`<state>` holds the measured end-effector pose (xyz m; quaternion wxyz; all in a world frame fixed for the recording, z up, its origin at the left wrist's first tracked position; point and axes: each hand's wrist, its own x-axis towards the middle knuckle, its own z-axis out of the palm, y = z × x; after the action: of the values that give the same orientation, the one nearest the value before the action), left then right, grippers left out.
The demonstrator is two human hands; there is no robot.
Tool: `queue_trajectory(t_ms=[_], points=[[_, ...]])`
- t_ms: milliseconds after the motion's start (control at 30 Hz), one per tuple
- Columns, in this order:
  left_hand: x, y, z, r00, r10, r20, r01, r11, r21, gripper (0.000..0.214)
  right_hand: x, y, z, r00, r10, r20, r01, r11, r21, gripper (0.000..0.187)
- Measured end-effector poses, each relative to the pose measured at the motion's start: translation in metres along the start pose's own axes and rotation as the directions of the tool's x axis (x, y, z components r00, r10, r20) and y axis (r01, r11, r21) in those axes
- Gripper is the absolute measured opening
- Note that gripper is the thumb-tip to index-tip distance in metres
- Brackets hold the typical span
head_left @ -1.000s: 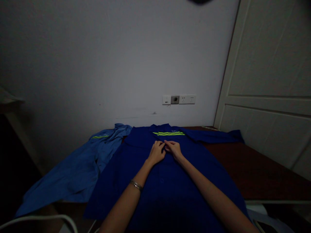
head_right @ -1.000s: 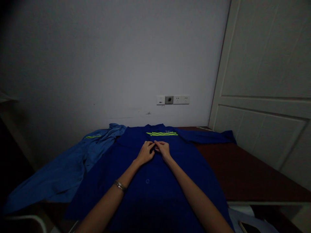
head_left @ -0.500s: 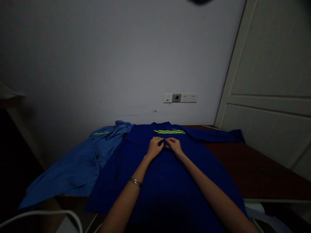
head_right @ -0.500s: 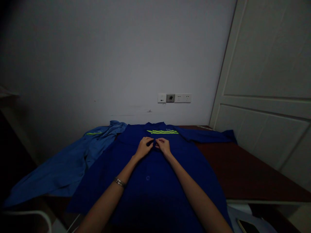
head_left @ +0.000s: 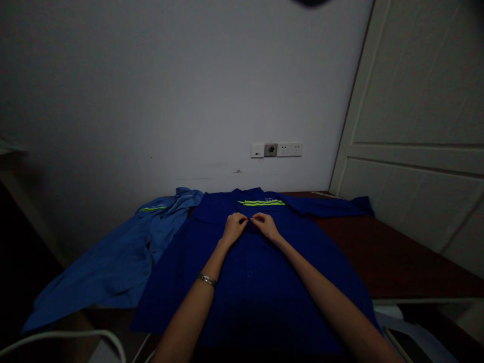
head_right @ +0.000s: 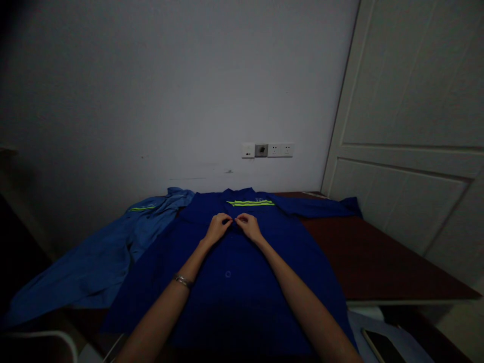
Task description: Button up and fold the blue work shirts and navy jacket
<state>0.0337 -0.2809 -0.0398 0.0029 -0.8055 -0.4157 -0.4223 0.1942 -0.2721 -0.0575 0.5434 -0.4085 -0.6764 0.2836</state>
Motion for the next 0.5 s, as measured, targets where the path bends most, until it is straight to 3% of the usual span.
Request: queue_trajectory(t_ms=[233, 500], points=[[-0.0033, 0.0007, -0.0021, 1.000, 0.017, 0.026, -0.019, 0.999, 0.050, 0.009, -0.0046, -0.0088, -0.0036, 0.993, -0.097, 0.063, 0.102, 0.992, -0.078, 0.023], [-0.0062, 0.0034, -0.0007, 0.998, 0.041, 0.058, -0.046, 0.994, 0.095, 0.010, -0.0087, -0.0077, 0.0010, 0.993, -0.119, 0.004, 0.119, 0.984, -0.134, 0.024]])
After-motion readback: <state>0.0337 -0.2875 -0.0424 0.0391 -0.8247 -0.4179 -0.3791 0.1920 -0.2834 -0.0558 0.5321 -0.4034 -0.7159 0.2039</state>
